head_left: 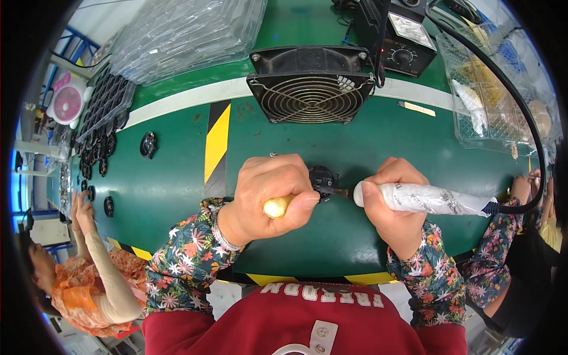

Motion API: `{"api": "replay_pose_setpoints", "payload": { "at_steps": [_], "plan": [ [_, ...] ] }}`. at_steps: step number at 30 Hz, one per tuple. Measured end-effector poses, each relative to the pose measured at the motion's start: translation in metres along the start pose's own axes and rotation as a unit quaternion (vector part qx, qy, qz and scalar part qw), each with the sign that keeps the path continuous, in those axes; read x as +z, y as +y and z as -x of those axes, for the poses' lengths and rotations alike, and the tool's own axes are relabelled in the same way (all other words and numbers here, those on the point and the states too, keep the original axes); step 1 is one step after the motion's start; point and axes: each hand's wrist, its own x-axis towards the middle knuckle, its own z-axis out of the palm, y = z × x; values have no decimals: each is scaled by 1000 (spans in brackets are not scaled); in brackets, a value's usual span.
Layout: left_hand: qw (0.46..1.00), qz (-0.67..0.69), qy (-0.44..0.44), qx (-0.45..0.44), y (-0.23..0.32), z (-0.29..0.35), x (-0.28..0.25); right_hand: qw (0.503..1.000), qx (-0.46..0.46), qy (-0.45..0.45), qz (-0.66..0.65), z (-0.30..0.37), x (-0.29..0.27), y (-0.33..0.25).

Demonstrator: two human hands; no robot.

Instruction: The person solders electronic components onto small circular plastic parts using a soldering iron on an assembly workbench.

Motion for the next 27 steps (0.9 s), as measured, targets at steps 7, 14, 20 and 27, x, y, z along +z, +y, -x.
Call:
{"api": "replay_pose_setpoints", "payload": {
  "at_steps": [7, 14, 20, 27],
  "plan": [
    [1000, -3, -5, 3, -1, 0, -1, 1000, -1, 7, 4, 0, 0, 0],
    [1000, -2, 0, 4, -2, 0, 0, 1000, 11, -12, 10, -1, -1, -3],
    [999, 1, -24, 39, -1, 0, -8, 1000, -17, -5, 10, 1, 3, 1],
    [971, -201, 70, 110, 9, 12, -13, 989, -13, 93, -115, -2, -4, 0]
  ]
}}
